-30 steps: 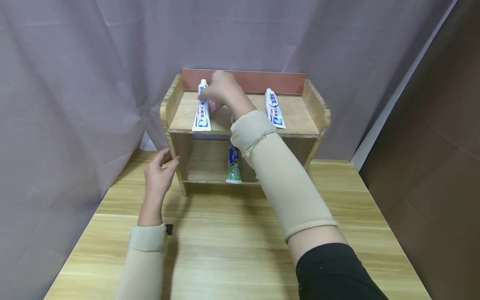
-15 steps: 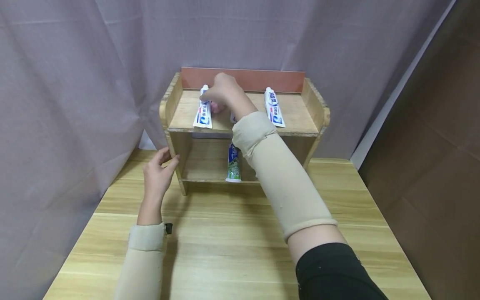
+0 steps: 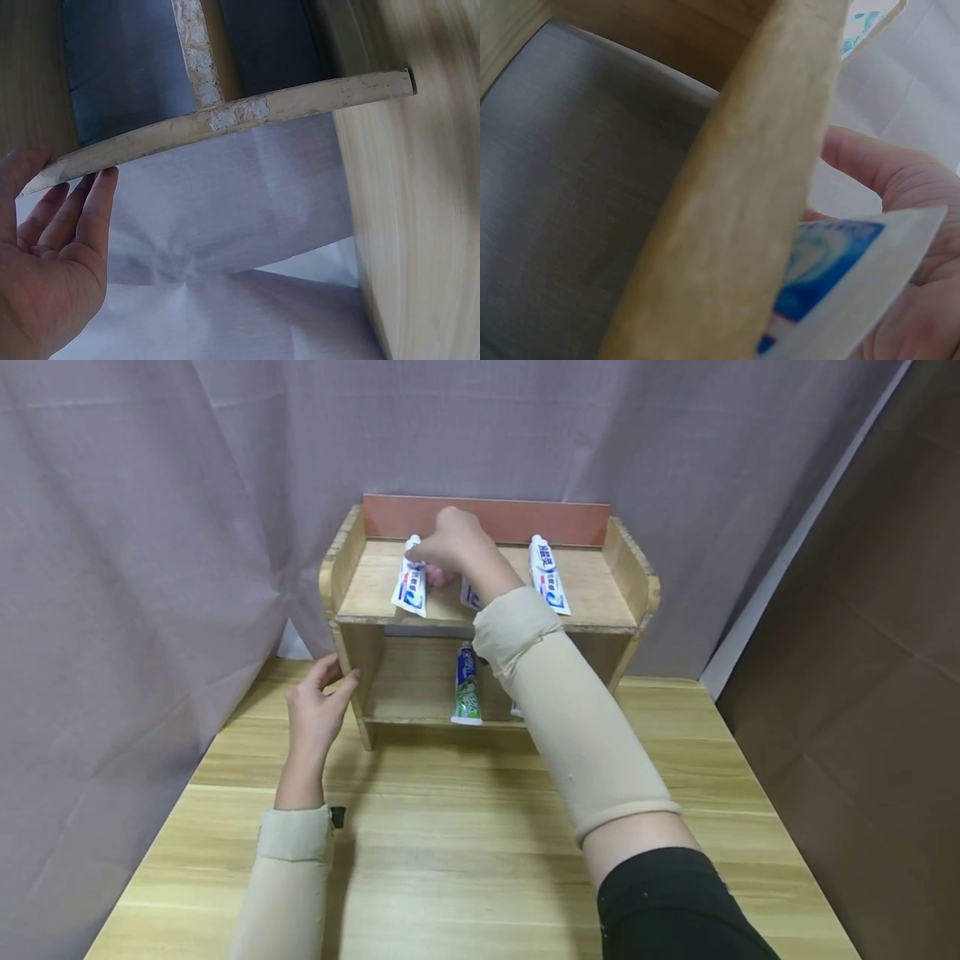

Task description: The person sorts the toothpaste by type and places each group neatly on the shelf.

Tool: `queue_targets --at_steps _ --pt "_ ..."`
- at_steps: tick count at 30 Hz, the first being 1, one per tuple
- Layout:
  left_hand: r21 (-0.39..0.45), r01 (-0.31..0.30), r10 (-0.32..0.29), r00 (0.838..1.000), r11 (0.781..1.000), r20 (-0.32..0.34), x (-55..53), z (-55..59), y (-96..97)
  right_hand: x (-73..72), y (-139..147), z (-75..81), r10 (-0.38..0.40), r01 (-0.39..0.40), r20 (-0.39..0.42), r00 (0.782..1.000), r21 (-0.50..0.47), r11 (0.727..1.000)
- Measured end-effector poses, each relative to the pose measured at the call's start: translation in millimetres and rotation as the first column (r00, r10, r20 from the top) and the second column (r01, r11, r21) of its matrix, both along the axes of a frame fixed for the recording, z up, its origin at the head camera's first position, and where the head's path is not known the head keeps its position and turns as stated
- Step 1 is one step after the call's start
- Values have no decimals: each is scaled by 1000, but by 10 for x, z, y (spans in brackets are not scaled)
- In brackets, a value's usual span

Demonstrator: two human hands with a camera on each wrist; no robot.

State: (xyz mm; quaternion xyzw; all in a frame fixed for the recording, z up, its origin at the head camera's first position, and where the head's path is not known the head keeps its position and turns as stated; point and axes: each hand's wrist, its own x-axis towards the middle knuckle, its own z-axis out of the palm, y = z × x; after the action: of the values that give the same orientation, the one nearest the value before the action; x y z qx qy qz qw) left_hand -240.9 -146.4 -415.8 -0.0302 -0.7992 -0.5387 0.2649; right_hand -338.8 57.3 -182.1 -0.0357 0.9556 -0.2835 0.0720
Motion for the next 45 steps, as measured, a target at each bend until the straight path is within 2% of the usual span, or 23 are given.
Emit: queue_targets --at_steps 7,14,21,31,37,45 --pt "-8 -10 10 1000 1000 -12 -21 -11 0 3 64 -8 13 -13 -5 1000 -34 999" --pt "-4 -4 4 1000 1000 -15 -23 -23 -2 67 144 18 48 -49 -41 998 -23 999" --pt "5 -7 7 1000 1000 -15 -28 -19 4 114 203 44 58 -62 -57 997 -76 995" --pt "7 -8 9 999 1000 -32 -35 -19 8 214 311 30 62 -79 -133 989 -123 989" --pt "8 -12 12 1000 1000 -21 -37 -23 9 319 370 41 58 -99 -194 979 -211 972" --pt "-19 -35 34 999 999 -14 -45 -5 13 516 602 2 54 -160 -300 952 -341 926"
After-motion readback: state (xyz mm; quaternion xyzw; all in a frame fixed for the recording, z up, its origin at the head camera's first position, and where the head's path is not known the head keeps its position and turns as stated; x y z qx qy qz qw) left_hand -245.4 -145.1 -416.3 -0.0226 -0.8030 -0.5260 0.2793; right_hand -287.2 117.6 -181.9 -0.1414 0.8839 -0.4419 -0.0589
